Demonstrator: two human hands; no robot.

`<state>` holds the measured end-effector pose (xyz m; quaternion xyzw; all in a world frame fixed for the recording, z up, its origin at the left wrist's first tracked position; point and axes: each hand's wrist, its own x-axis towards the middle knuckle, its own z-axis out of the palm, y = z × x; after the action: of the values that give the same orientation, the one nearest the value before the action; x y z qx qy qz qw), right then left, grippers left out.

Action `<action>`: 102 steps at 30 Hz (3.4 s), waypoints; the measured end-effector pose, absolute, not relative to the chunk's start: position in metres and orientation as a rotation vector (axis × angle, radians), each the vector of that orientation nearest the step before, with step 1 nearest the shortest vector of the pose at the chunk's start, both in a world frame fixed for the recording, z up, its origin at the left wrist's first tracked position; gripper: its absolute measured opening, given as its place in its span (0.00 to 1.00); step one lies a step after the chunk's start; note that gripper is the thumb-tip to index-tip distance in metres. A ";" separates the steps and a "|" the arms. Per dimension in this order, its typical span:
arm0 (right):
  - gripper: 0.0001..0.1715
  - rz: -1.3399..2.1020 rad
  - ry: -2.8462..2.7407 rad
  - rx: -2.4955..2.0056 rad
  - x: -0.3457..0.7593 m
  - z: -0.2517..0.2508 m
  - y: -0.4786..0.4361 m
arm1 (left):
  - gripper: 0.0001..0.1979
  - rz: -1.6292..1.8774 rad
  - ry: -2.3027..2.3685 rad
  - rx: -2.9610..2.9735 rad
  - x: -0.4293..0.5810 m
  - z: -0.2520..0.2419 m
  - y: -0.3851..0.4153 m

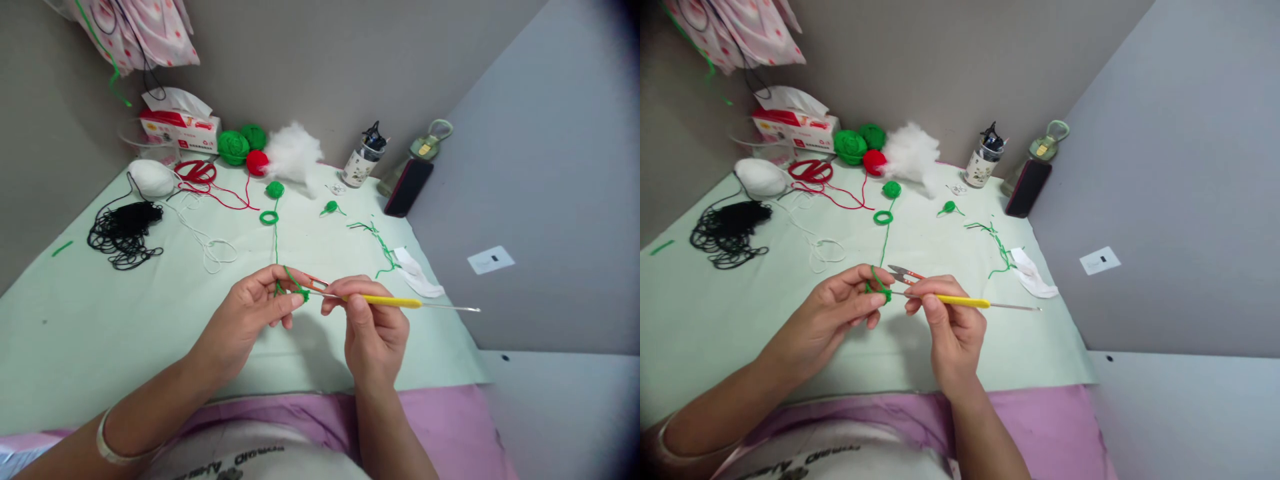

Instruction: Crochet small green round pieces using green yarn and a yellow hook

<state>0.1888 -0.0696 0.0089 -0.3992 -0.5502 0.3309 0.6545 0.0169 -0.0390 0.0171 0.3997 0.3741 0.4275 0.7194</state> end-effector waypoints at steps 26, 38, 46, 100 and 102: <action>0.10 0.982 -1.119 -0.714 0.185 0.006 -0.065 | 0.11 0.945 0.739 0.853 0.018 0.019 -0.042; 0.07 1.002 -1.171 -0.765 0.188 0.006 -0.071 | 0.28 0.975 0.805 0.723 0.016 0.024 -0.040; 0.09 0.727 -1.313 -0.851 0.181 0.003 -0.072 | 0.44 0.966 0.806 0.753 0.024 0.024 -0.043; 0.13 0.605 -1.354 -0.959 0.175 0.004 -0.071 | 0.21 1.029 0.809 0.770 0.024 0.022 -0.045; 0.16 0.436 -1.514 -1.012 0.176 0.001 -0.074 | 0.21 1.025 0.824 0.747 0.025 0.021 -0.045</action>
<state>0.1761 -0.0741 0.0008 -0.4353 -0.6510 0.1876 0.5929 0.0247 -0.0451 0.0215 0.3389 0.3739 0.4649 0.7275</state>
